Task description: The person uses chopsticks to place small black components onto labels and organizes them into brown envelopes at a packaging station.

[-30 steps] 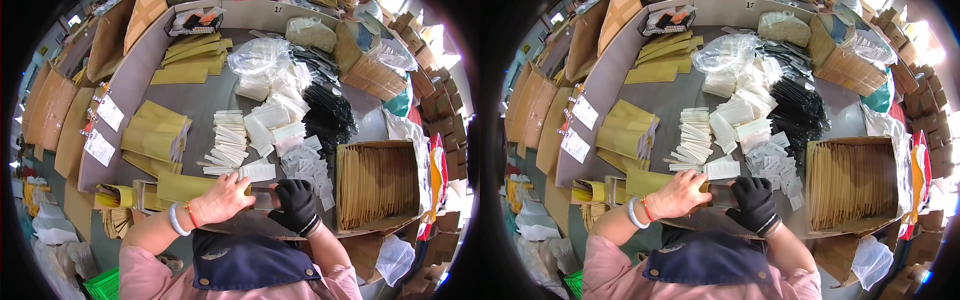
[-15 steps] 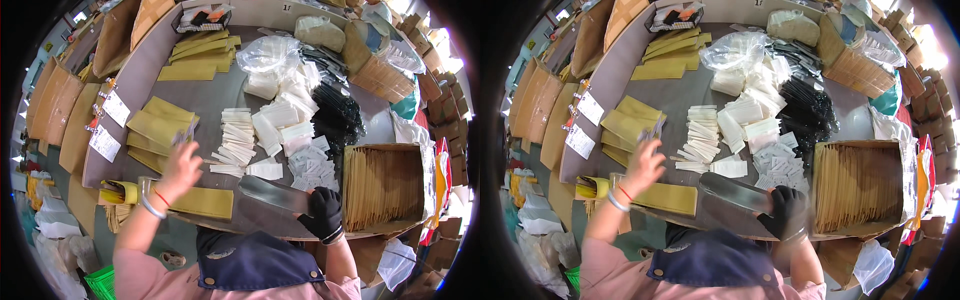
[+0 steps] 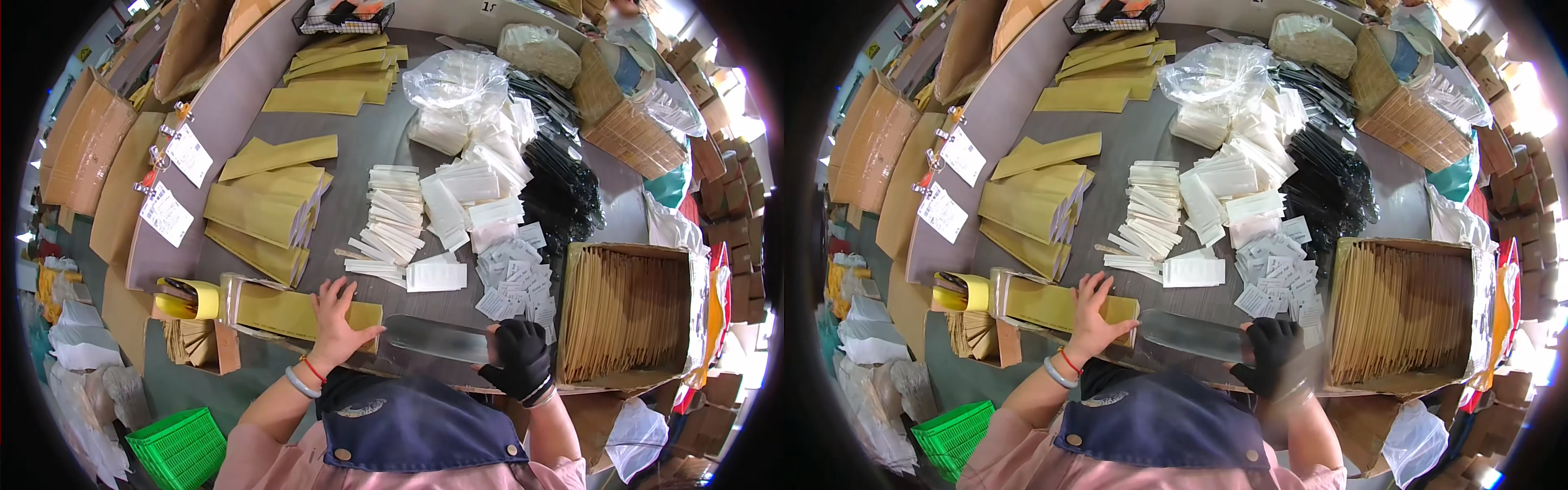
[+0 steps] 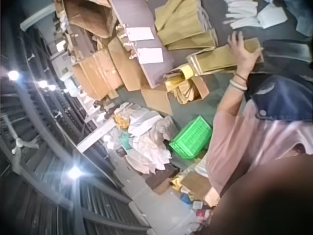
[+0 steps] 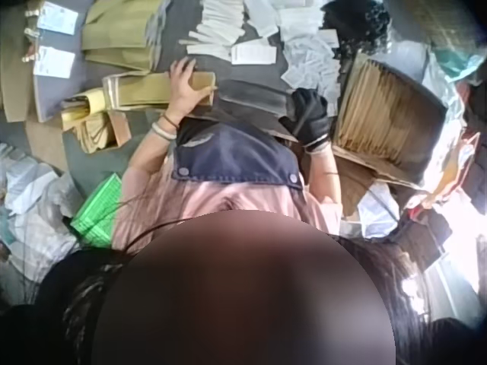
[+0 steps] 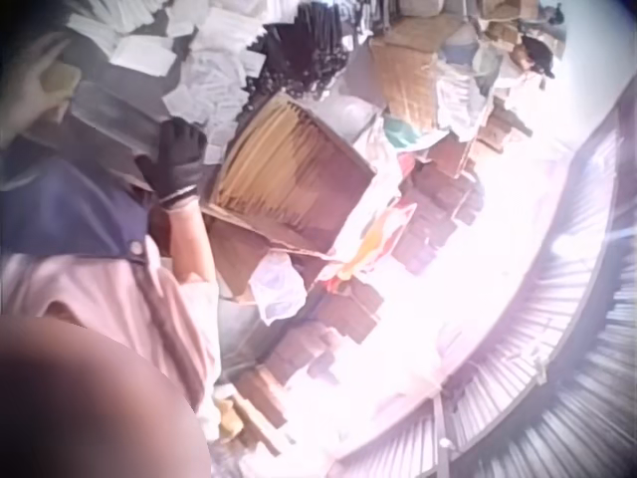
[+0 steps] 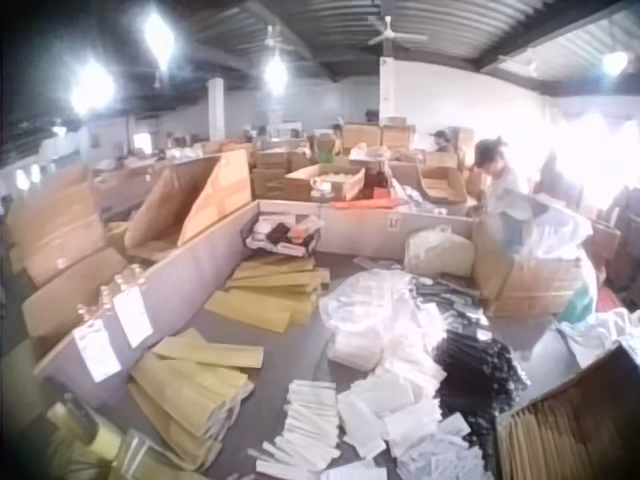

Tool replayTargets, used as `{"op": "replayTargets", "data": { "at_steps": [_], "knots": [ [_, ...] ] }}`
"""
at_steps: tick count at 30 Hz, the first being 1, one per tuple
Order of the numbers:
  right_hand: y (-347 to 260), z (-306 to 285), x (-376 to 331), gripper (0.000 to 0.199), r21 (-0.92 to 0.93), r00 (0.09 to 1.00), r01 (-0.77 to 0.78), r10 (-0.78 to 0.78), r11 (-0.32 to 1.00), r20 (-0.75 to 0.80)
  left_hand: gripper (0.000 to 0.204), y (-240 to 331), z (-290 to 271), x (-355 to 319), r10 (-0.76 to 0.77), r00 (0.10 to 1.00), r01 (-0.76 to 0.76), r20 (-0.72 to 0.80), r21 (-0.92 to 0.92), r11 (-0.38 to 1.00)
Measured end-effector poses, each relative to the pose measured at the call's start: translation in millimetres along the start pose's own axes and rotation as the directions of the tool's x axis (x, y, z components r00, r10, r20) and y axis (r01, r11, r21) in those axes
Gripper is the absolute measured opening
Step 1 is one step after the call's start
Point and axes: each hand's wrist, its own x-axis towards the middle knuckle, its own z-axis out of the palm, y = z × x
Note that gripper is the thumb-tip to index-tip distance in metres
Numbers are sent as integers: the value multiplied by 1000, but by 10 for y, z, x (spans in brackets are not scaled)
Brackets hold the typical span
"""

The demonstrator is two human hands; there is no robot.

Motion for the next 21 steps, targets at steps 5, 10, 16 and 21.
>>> {"op": "replayTargets", "data": {
  "at_steps": [5,10,16,21],
  "knots": [
    [-225,571,276,64,153,997,70,-74,986,24,84,70,-8,56,11,999,-11,31,5,1000],
    [-296,754,411,67,151,974,172,-146,973,-171,47,-89,-31,419,180,983,-182,-29,-186,966],
    [790,149,-350,36,134,774,-497,508,857,-377,6,-213,-71,994,205,977,-211,50,192,958],
    [2119,142,-1436,34,9,456,-807,633,590,-626,6,17,-180,1069,321,937,-342,138,167,925]
  ]
}}
